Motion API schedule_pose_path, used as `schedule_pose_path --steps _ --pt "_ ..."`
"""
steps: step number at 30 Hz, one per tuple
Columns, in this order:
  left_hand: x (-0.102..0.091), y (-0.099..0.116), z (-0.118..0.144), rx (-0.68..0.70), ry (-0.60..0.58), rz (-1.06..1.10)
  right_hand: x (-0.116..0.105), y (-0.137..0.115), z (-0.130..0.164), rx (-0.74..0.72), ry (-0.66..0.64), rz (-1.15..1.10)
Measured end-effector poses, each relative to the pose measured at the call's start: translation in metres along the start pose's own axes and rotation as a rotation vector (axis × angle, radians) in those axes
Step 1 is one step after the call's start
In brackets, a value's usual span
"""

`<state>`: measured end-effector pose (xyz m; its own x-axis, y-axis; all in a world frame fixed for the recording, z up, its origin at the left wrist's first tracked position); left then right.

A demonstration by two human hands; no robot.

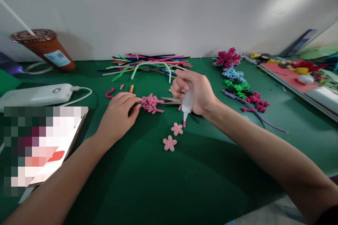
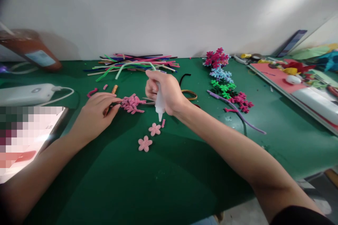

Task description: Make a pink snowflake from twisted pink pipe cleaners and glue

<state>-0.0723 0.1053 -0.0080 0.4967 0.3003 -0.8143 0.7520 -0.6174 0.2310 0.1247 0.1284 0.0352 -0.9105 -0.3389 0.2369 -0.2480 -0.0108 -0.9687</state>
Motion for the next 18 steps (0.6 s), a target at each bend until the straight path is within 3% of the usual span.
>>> schedule_pose_path --steps 14,18 --pt "0.002 -0.002 0.001 -0.011 -0.009 -0.026 0.014 -0.006 0.005 -0.086 -0.092 0.066" --pt "0.002 -0.001 0.0 -0.019 -0.024 -0.031 0.01 -0.014 0.004 -0.263 0.009 0.11"
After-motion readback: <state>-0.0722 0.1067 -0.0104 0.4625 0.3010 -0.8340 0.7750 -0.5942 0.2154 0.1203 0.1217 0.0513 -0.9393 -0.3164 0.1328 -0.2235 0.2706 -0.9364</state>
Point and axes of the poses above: each hand's wrist, its own z-axis away from the middle knuckle, its own x-axis out of the palm, y = z × x, the point moved 5 cm from there along -z, towards the middle knuckle, and after that the axes turned 5 degrees about z, right-handed, at the moved point
